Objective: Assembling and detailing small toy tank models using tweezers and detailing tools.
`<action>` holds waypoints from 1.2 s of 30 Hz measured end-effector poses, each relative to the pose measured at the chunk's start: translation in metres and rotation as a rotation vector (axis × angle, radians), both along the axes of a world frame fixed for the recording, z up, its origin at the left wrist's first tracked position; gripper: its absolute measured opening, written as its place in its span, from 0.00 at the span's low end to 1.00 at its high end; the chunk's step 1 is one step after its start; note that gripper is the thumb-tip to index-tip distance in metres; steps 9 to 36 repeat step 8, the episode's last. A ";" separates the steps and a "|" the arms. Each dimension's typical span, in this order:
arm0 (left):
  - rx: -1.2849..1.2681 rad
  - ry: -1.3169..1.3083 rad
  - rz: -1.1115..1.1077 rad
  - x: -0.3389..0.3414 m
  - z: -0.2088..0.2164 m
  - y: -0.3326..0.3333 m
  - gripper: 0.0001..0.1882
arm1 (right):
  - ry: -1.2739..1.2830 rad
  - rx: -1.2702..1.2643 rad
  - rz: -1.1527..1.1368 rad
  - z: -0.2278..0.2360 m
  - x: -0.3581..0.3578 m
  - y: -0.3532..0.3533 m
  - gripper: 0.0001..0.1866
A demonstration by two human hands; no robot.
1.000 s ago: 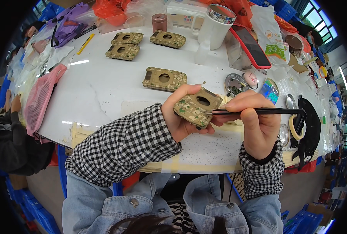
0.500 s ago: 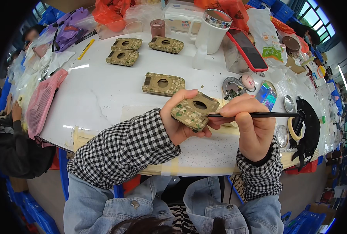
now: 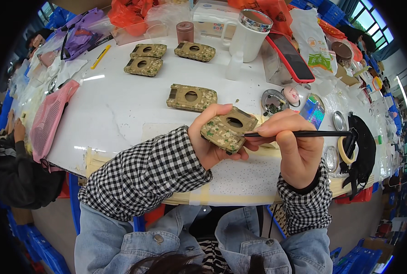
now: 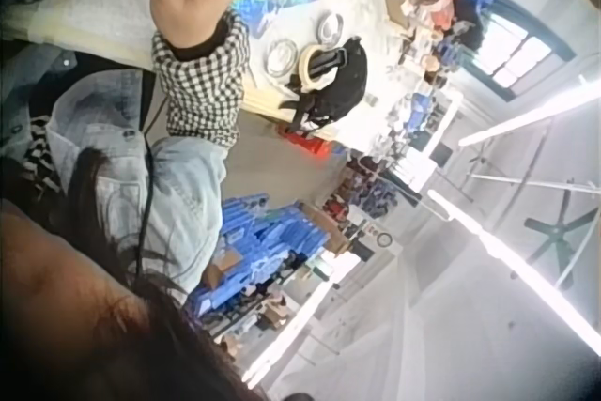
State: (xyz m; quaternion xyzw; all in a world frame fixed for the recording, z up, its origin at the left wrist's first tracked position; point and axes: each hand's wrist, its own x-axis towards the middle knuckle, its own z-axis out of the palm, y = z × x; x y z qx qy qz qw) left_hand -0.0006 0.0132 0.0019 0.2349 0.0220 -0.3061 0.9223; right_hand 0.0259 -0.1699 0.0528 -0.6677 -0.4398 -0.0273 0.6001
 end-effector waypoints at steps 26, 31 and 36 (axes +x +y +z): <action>0.003 -0.011 -0.011 0.000 -0.001 0.000 0.30 | 0.128 0.032 0.007 -0.001 -0.004 0.000 0.09; 0.003 -0.011 -0.011 0.000 -0.001 0.000 0.30 | 0.128 0.032 0.007 -0.001 -0.004 0.000 0.09; 0.003 -0.011 -0.011 0.000 -0.001 0.000 0.30 | 0.128 0.032 0.007 -0.001 -0.004 0.000 0.09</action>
